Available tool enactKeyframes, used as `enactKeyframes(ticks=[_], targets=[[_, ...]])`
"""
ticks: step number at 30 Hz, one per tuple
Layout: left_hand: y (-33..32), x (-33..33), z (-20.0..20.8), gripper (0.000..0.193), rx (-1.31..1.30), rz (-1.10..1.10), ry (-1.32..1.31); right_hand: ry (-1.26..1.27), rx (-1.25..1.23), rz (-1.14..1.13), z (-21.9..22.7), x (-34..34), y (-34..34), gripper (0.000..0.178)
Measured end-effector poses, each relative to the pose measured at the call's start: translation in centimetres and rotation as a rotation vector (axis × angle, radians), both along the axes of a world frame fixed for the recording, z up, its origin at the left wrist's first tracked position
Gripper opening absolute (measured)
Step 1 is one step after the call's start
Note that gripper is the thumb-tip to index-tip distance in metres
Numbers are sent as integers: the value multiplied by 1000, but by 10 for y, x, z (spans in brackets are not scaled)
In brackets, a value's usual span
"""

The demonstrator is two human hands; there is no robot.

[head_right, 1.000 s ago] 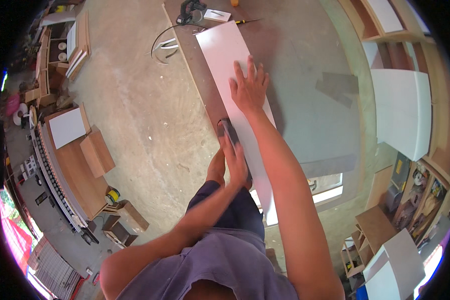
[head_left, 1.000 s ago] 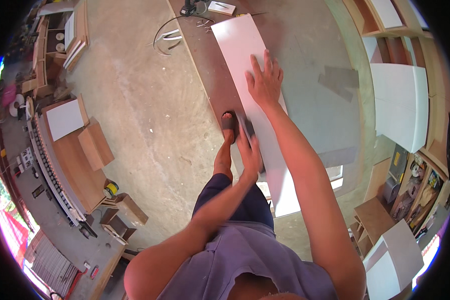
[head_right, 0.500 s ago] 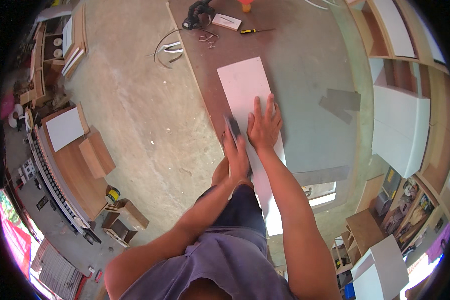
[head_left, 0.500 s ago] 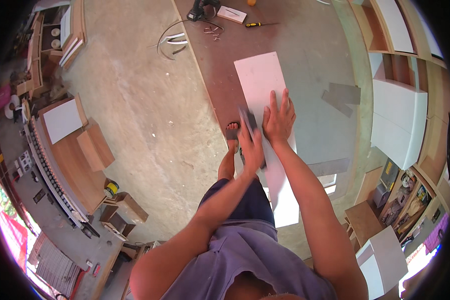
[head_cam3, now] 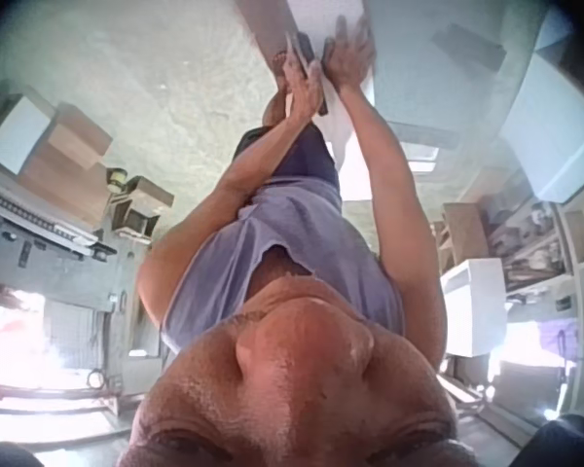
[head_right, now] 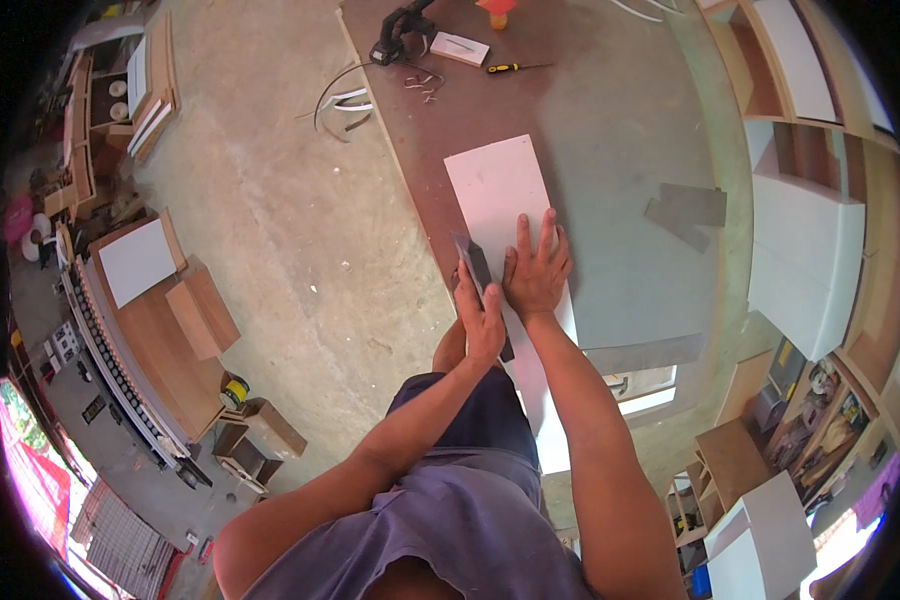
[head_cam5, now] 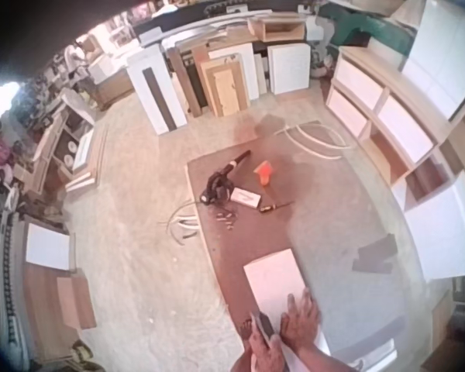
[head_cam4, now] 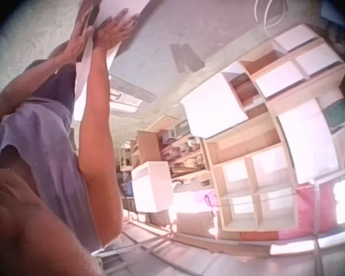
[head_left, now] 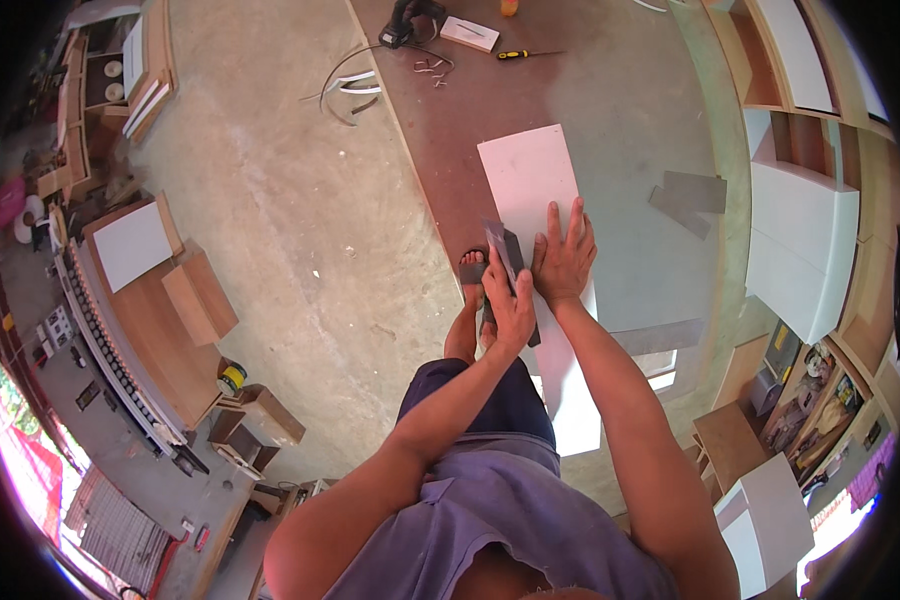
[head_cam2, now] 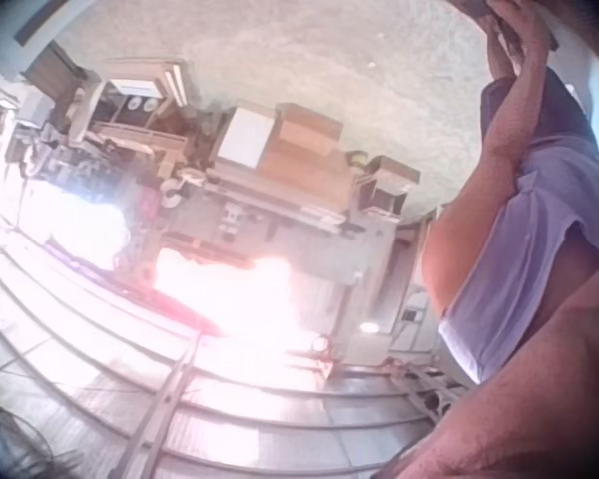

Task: The person uses a screwdriver to tighten screws on a white cabinet door, then flips the door and uses a sanding block to smooth its edges. The person then places the door onto a cabinet frame and adjusts a wooden panel.

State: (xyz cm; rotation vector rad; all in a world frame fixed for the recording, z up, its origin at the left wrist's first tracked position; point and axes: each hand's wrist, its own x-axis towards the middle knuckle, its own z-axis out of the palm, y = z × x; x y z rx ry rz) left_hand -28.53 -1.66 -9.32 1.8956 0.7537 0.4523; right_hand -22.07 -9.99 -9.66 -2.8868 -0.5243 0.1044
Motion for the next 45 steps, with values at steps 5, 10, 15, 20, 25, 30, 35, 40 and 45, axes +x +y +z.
enactKeyframes(ticks=[5,10,15,20,25,30,35,40,45], targets=[[120,122,-10,66,-145,92,121,-35,63,56,6,1,7,53],[70,78,1,64,-264,25,-102,-42,31,30,2,-2,3,55],[-6,-8,0,62,-55,5,-111,-49,64,13,1,-6,-6,52],[109,96,0,50,-170,60,-160,-134,117,62,-6,-13,5,50],[-69,-93,-10,59,-159,-15,52,-146,91,-1,-20,-12,-8,47],[-151,-194,19,65,-515,-11,172,-123,80,-8,-15,-16,-10,45],[49,24,6,55,-371,19,-92,-143,114,32,-6,-16,3,46],[-28,-45,-1,59,-276,-1,83,-103,106,10,-10,-10,-4,50],[-71,-103,26,65,-473,-35,145,-41,76,-12,2,-3,-1,53]])
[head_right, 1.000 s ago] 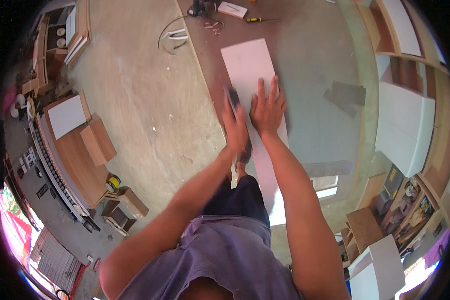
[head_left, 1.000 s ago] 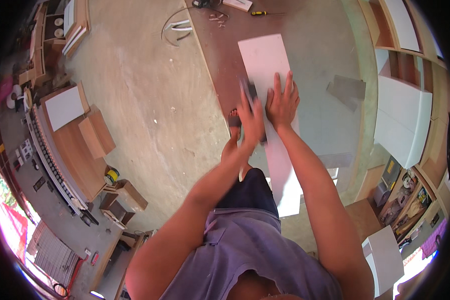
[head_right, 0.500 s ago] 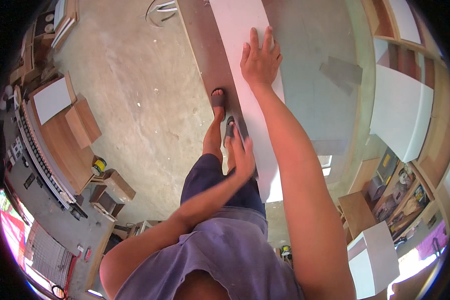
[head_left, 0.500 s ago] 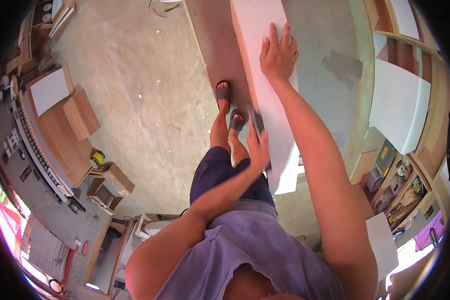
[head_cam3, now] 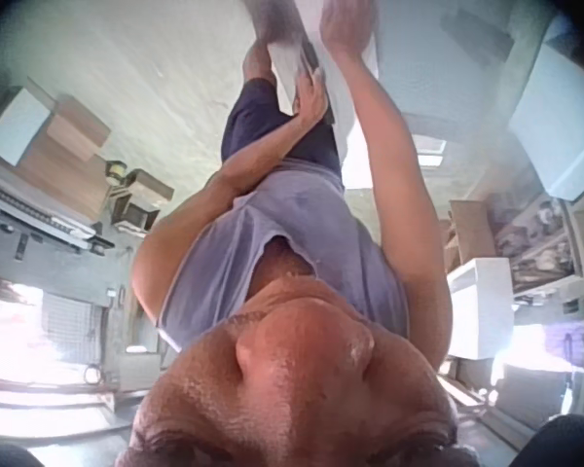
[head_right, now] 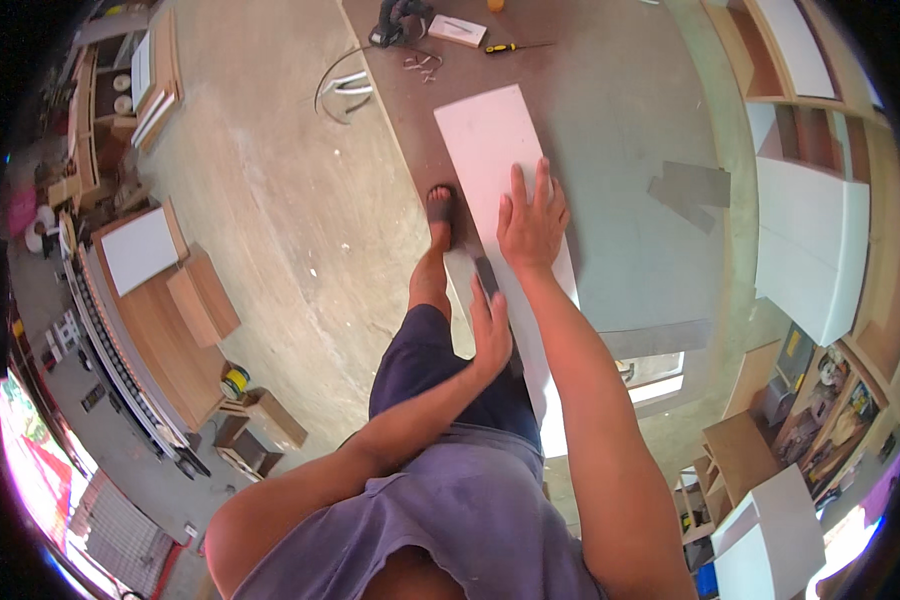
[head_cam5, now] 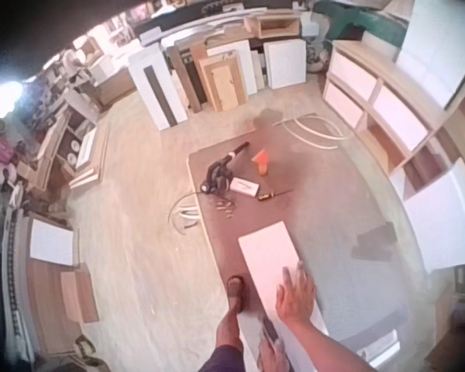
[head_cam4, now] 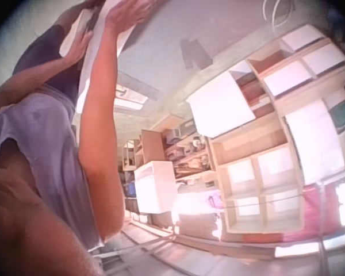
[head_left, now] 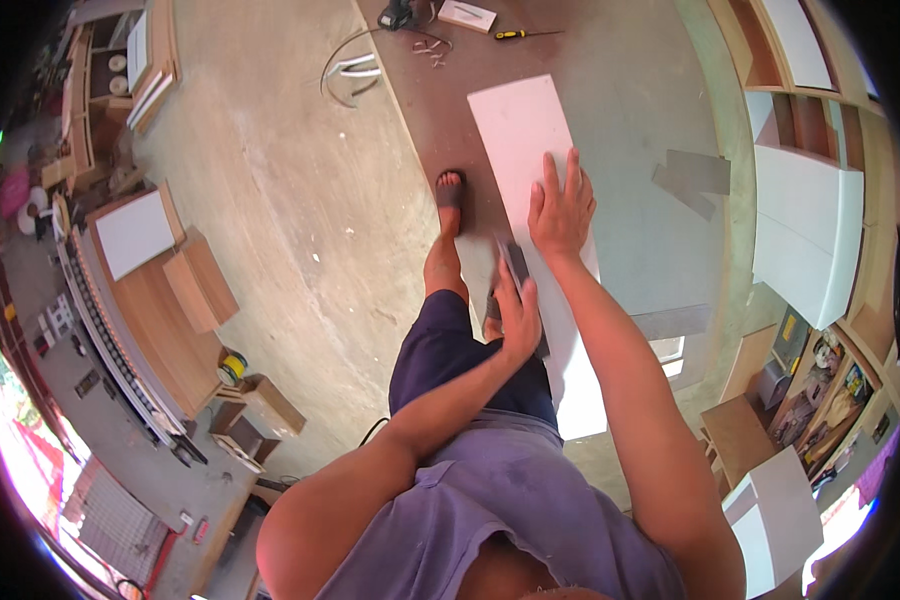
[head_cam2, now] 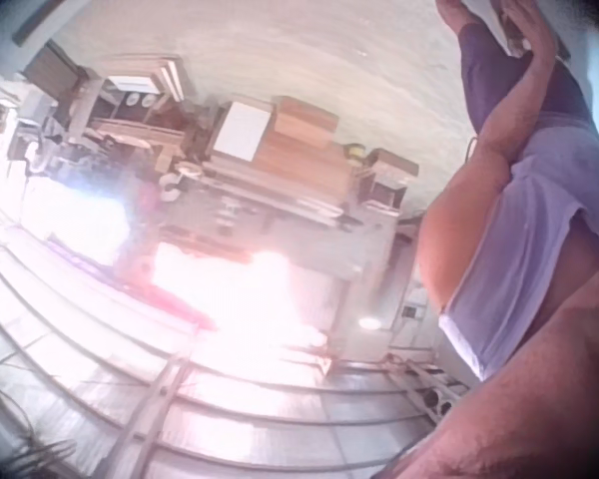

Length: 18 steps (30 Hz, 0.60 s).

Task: The person uses a screwdriver to tighten screws on a white cabinet door, then flips the door and uses a sanding block to smooth its edges. The person then places the door onto a cabinet frame and adjusts a wooden panel.

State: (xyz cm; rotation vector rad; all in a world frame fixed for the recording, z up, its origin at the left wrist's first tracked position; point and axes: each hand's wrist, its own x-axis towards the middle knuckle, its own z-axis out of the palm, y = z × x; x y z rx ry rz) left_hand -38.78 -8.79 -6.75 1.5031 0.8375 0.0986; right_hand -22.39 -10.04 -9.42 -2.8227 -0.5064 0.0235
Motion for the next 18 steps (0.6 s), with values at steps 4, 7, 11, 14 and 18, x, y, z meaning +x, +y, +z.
enactKeyframes(ticks=[4,7,11,14,18], targets=[[153,183,-62,66,361,102,1,23,10,24,7,5,6,52],[275,300,-67,65,371,-251,-52,33,16,47,11,12,10,52],[299,362,-37,65,176,-657,37,173,-49,-73,4,18,7,59],[309,303,-40,65,136,-898,-45,113,61,-349,11,43,44,63],[325,250,-6,58,114,-1077,231,79,100,-607,4,107,106,49]])
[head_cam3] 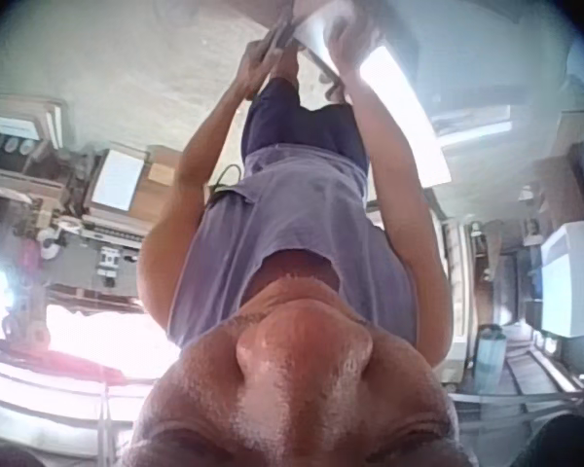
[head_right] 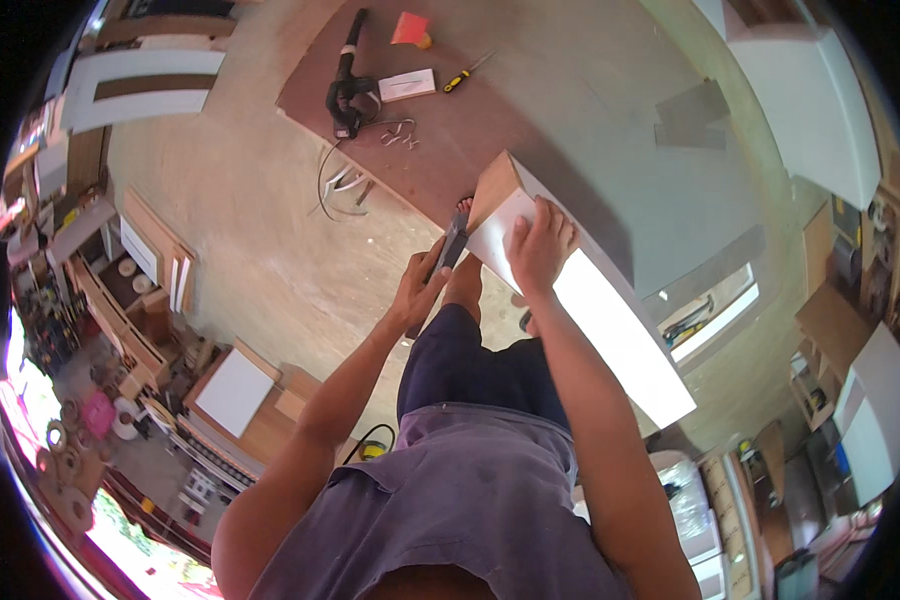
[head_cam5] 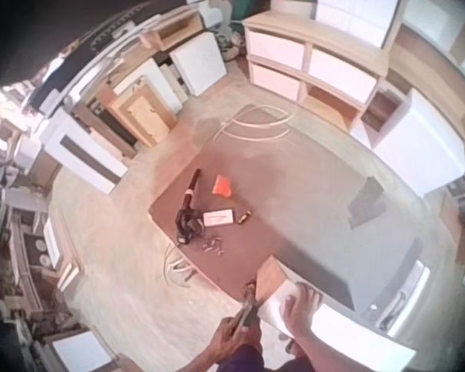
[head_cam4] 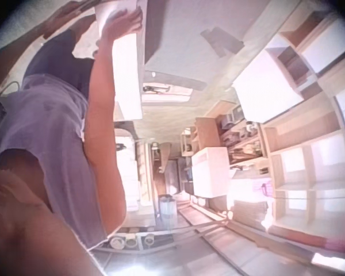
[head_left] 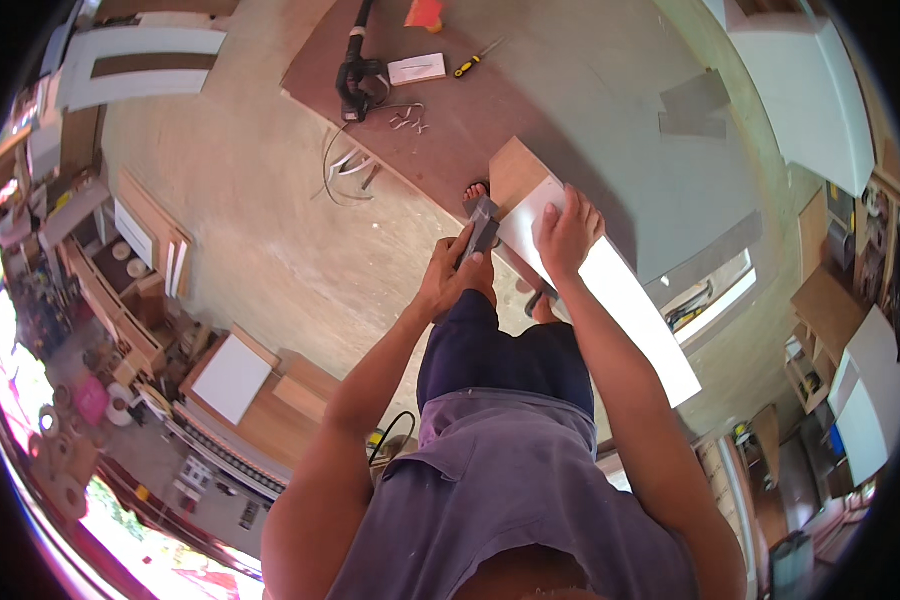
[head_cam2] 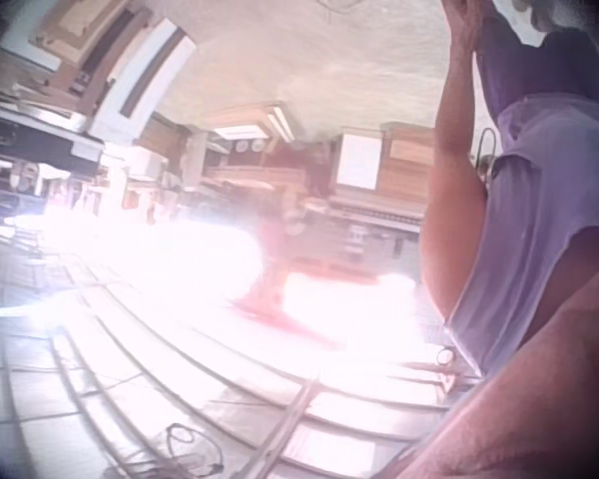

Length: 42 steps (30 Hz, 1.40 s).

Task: The person uses a screwdriver to tighten screws on a white cabinet door, then flips the door and uses a sanding block to smooth its edges. The person then places the door onto a cabinet frame and adjusts a wooden panel.

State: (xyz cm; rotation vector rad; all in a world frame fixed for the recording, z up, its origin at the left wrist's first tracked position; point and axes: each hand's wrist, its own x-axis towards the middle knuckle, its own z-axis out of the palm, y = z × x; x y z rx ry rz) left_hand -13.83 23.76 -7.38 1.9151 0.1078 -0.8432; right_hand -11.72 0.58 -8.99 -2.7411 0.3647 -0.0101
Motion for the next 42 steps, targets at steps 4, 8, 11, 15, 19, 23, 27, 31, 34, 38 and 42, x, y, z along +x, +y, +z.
enactKeyframes(ticks=[4,8,11,15,19,23,27,31,34,38,42], targets=[[-43,69,-35,59,40,-197,-323,-12,-36,-67,-5,9,11,39],[-110,154,-29,62,-120,-191,-231,79,-17,-60,0,10,12,41],[-71,110,-34,63,-75,-217,-202,104,16,-85,-2,12,6,42],[-16,60,-19,65,-17,-258,-94,50,4,-115,-7,7,7,43],[-108,145,-21,63,-74,-237,-271,30,8,-82,-5,12,5,44],[-108,140,-26,64,-78,-238,-317,65,4,-82,1,9,8,43],[-25,68,-19,65,-26,-357,-173,89,-4,-106,-2,5,7,43],[-81,109,-37,64,-91,-262,-347,61,13,-96,-1,12,6,43],[-126,164,-34,63,-149,-217,-339,41,19,-85,1,10,10,43],[-53,87,-33,65,-150,-277,-346,55,10,-96,0,9,7,42],[-27,62,-27,65,-35,-307,-242,26,21,-111,-1,8,3,42]])
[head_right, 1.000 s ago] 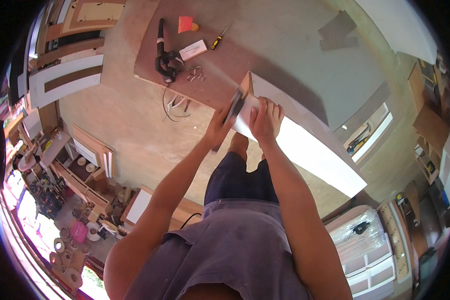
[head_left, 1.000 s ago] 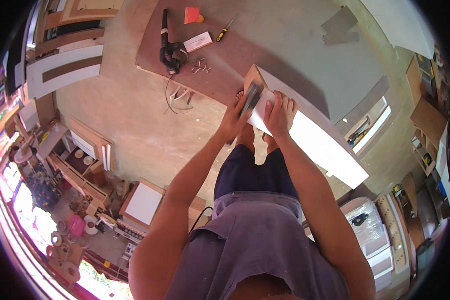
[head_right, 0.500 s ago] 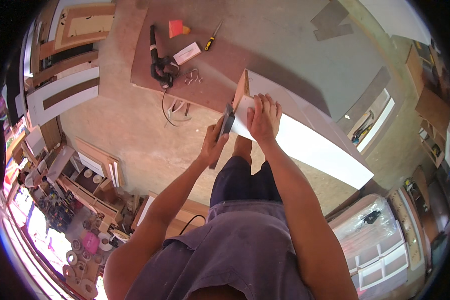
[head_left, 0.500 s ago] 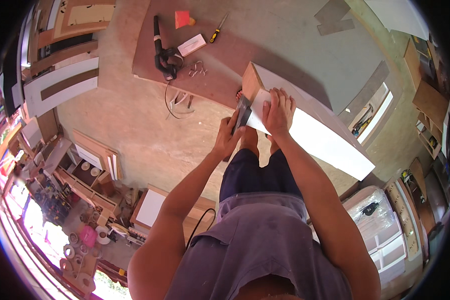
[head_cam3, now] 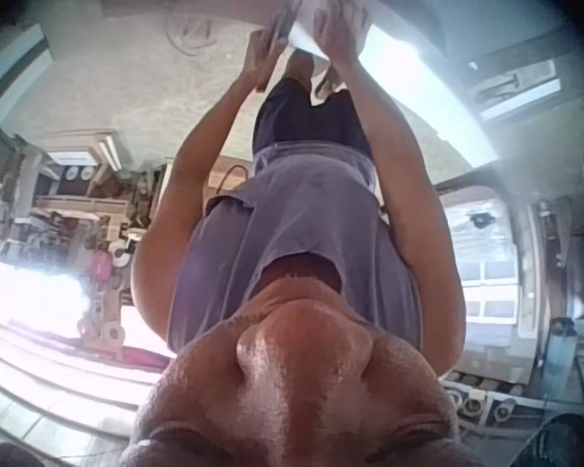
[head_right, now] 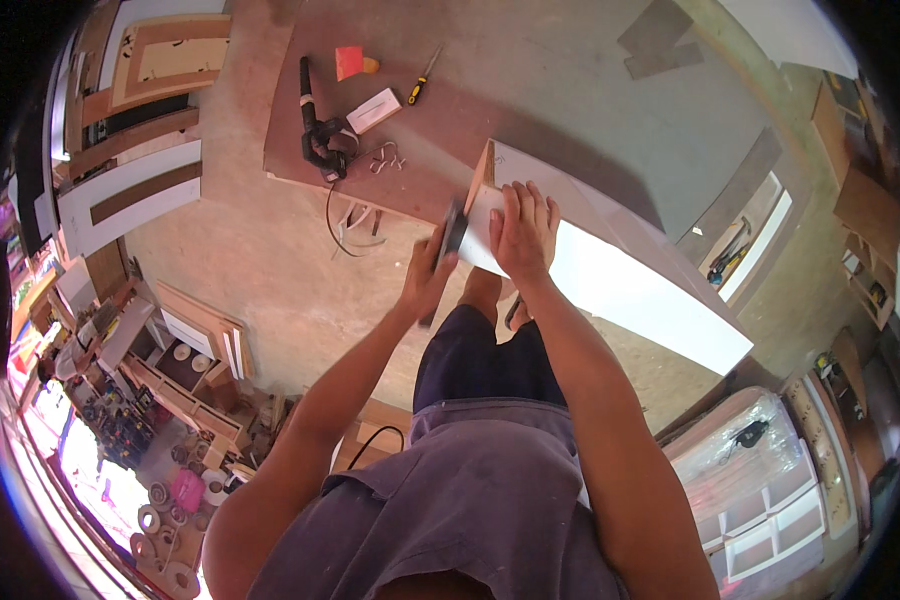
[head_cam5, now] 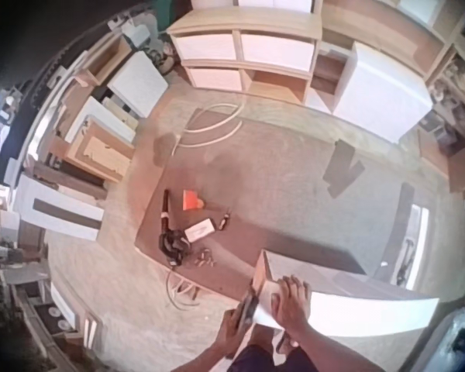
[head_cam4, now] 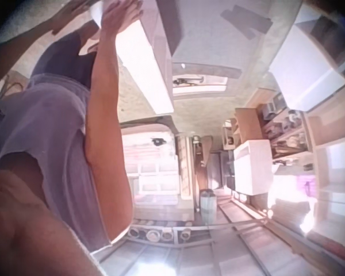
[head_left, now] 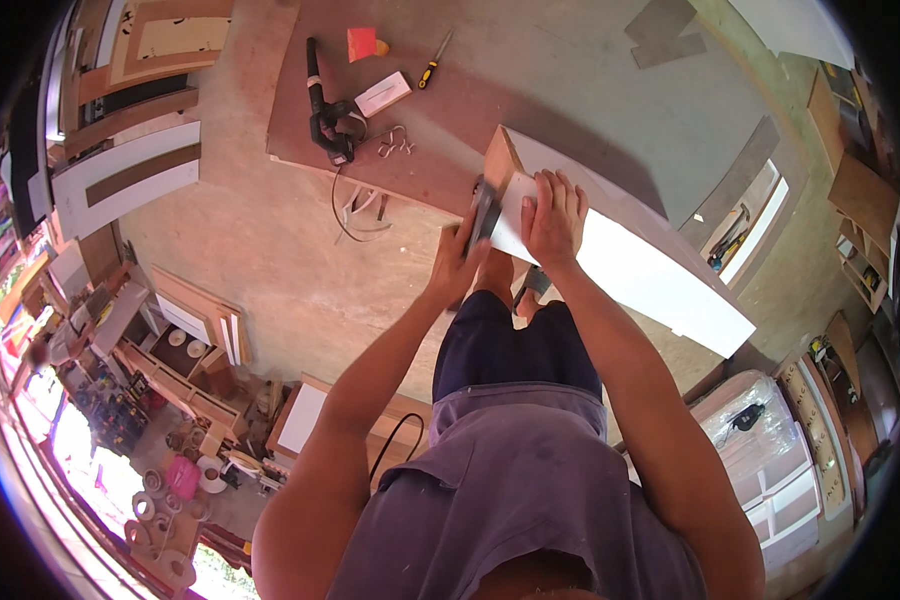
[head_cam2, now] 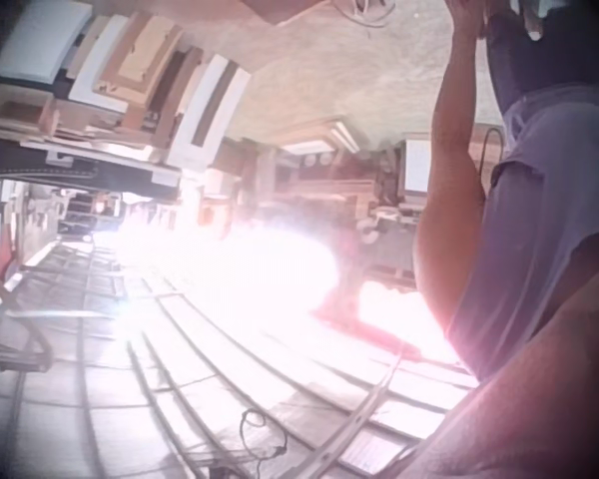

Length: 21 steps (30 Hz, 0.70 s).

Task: The person uses a screwdriver to tighten screws on a white cabinet door, then flips the door and uses a sanding block to smooth its edges. The person then places the door onto a cabinet frame and adjusts a wooden panel.

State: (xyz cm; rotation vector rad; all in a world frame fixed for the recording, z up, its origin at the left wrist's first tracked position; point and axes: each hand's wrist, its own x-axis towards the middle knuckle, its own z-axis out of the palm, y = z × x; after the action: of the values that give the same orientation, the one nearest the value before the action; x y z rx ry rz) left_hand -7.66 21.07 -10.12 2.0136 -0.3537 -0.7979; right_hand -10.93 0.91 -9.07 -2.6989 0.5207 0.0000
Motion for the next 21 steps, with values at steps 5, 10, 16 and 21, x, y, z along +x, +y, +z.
enactKeyframes(ticks=[5,10,16,21], targets=[[-116,119,-16,65,-100,38,87,-31,-3,45,2,-2,8,42],[20,-11,-13,68,-60,-39,-76,-32,-17,30,2,-3,1,45],[311,-194,66,59,732,-88,558,-1,-93,342,11,-7,4,67],[436,-290,33,67,1039,-101,683,-183,113,462,-28,2,60,60]])
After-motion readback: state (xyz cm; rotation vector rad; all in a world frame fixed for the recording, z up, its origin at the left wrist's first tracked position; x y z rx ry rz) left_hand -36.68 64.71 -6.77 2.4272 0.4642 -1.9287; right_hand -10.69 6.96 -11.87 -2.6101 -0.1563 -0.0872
